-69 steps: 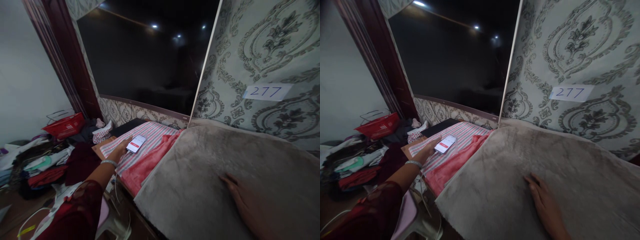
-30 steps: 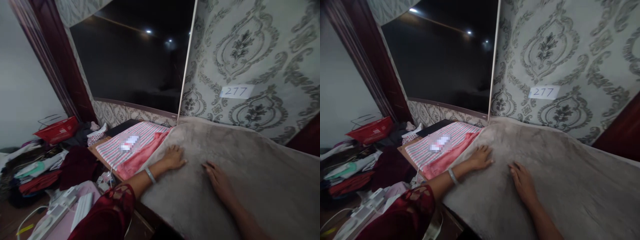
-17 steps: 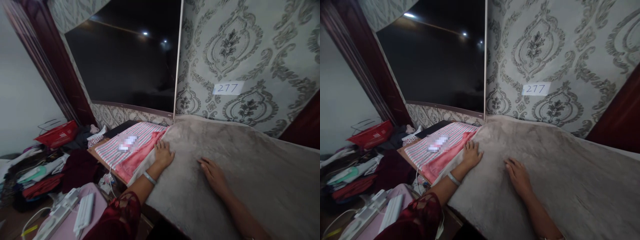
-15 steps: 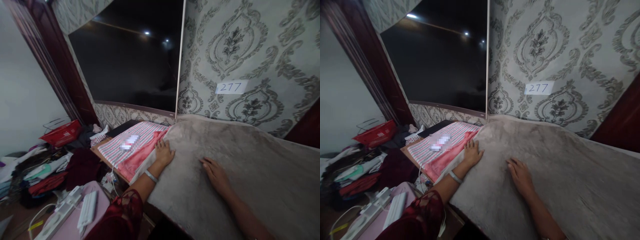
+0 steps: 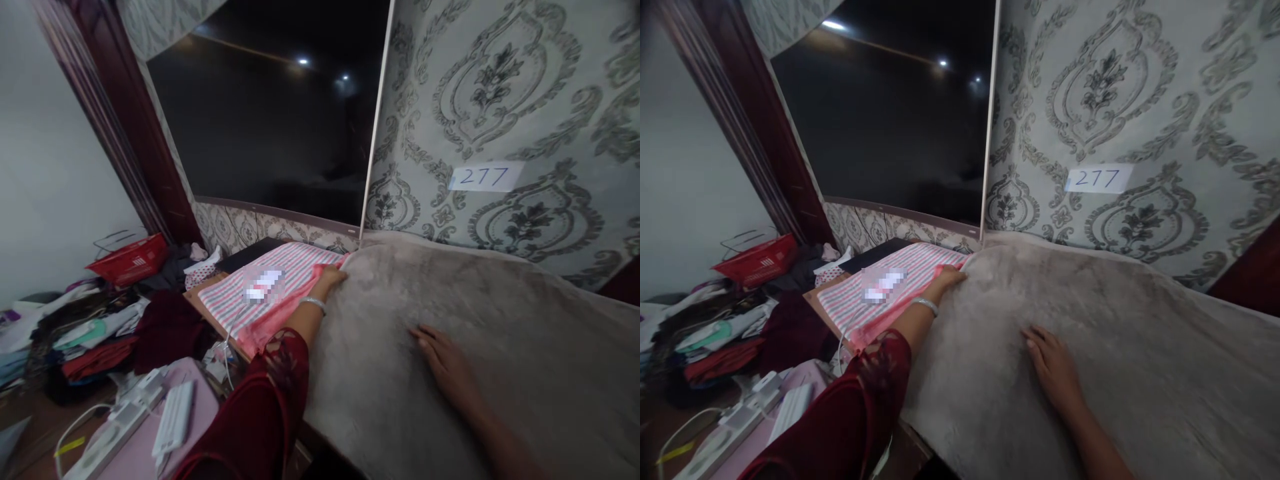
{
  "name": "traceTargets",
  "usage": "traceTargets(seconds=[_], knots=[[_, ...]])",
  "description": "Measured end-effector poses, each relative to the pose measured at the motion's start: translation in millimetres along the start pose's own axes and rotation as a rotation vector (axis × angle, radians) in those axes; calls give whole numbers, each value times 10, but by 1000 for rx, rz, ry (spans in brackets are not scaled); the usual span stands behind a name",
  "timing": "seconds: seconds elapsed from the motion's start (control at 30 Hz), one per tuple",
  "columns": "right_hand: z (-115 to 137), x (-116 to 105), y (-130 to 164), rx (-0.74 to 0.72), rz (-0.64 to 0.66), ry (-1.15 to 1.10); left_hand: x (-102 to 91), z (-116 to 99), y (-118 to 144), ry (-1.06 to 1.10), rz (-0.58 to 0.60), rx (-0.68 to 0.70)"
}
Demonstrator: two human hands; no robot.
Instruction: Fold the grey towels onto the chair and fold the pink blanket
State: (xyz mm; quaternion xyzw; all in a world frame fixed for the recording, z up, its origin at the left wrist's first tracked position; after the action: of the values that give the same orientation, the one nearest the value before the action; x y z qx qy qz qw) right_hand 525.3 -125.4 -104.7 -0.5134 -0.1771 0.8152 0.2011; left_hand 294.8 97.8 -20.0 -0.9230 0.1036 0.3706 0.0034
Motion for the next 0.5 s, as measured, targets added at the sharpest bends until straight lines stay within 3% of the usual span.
traceTargets(seconds=[0.27, 0.4, 0.5], knots=[[-20, 8, 9, 15, 23, -28, 227, -14, 173, -95, -150, 177], [0, -5, 18, 51, 46, -40, -55, 43, 130, -70, -221, 192], [8, -14, 18, 52, 38, -41, -354, 274, 52, -27, -248, 70]])
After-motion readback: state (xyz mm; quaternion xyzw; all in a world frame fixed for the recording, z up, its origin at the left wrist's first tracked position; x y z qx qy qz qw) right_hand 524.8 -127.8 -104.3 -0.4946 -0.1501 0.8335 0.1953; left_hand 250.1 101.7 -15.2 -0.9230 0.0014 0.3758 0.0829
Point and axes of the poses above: each hand's wrist, its own y-axis away from the middle knuckle, its own x-axis out of the palm, z = x × y, the point moved 6 cm from there along -y, towards the middle knuckle, and after that the axes turned 10 degrees about y, right-handed, at the moved point
